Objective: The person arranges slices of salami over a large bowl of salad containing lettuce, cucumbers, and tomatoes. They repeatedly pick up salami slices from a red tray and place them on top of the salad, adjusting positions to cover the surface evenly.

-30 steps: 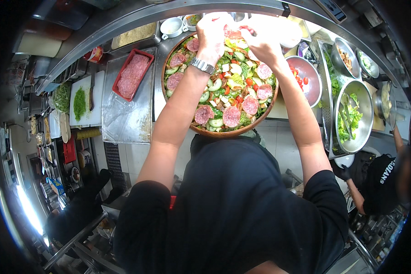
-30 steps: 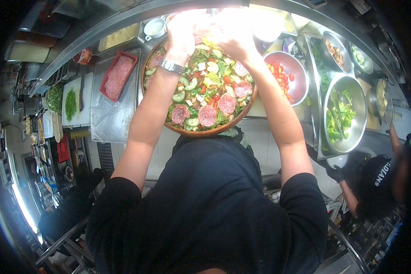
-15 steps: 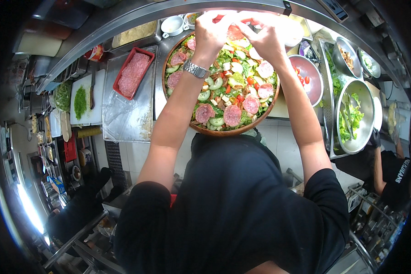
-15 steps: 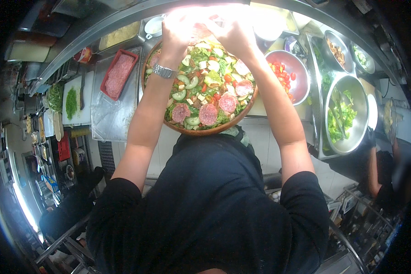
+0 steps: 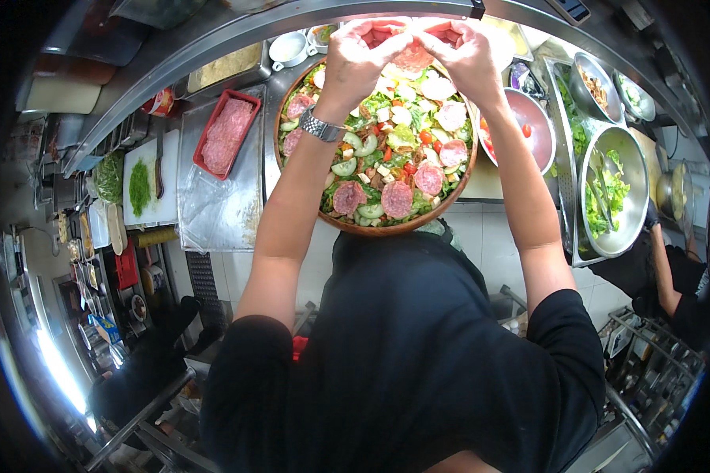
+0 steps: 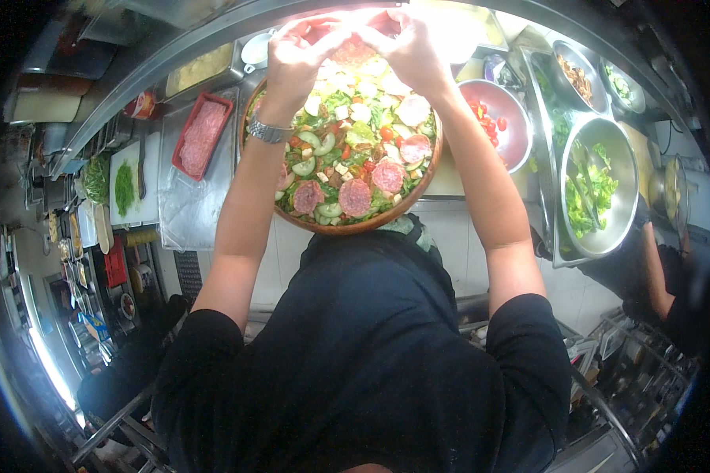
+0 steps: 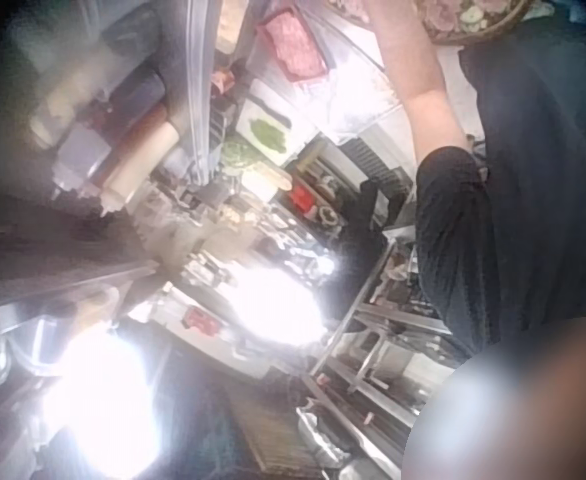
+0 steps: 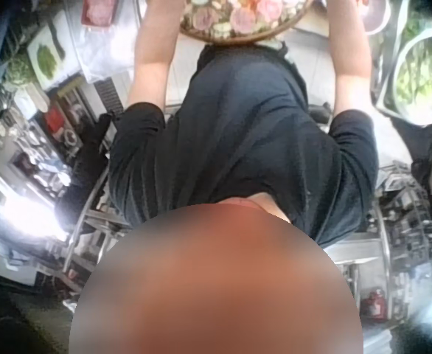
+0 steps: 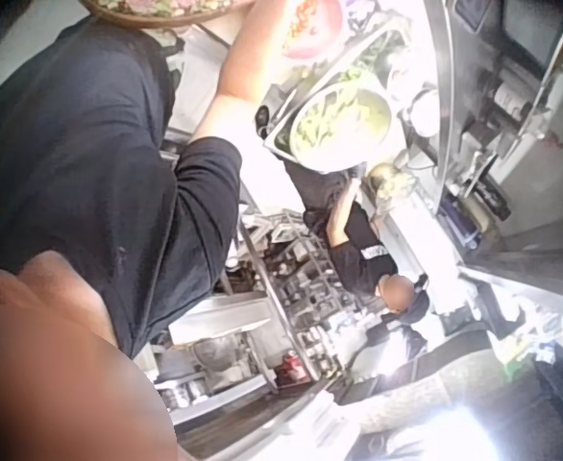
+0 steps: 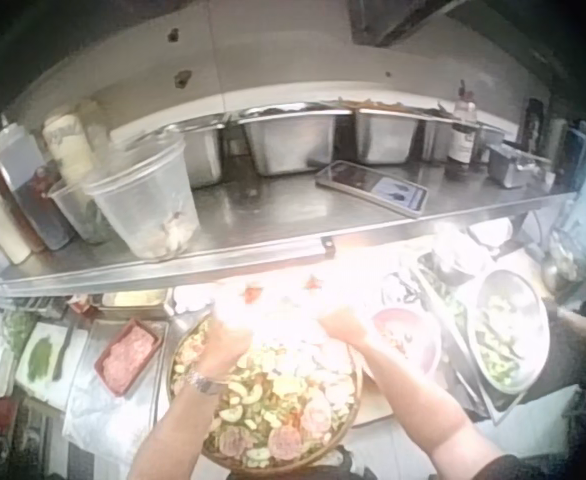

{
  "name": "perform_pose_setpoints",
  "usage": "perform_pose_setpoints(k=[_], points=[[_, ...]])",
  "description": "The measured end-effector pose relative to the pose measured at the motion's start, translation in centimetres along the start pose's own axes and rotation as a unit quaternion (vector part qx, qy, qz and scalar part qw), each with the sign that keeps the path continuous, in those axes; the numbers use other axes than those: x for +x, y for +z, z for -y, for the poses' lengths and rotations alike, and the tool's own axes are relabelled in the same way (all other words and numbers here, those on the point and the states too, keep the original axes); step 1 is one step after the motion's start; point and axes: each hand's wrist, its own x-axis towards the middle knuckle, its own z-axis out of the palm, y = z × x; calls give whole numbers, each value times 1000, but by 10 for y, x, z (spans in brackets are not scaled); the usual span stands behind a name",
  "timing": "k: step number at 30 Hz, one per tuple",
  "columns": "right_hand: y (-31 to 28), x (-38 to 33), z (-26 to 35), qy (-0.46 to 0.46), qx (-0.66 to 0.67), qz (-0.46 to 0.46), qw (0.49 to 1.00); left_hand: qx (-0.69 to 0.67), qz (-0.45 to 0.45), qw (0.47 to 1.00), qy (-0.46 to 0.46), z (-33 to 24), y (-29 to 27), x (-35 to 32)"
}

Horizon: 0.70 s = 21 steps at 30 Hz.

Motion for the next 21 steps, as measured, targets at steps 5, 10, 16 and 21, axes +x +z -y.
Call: perform_pose_setpoints(k=[5,10,16,21], points=[[-8,1,-7,-31,62,29,997,132,34,985,108,2,-5,1],[-17,-2,-6,-57,56,81,994,304,66,905,291,5,-15,8],[-22,3,-18,-5,-12,111,994,230,100,919,305,16,-19,12],[-20,6,-24,-12,-3,120,993,106,149,982,39,37,-19,26]])
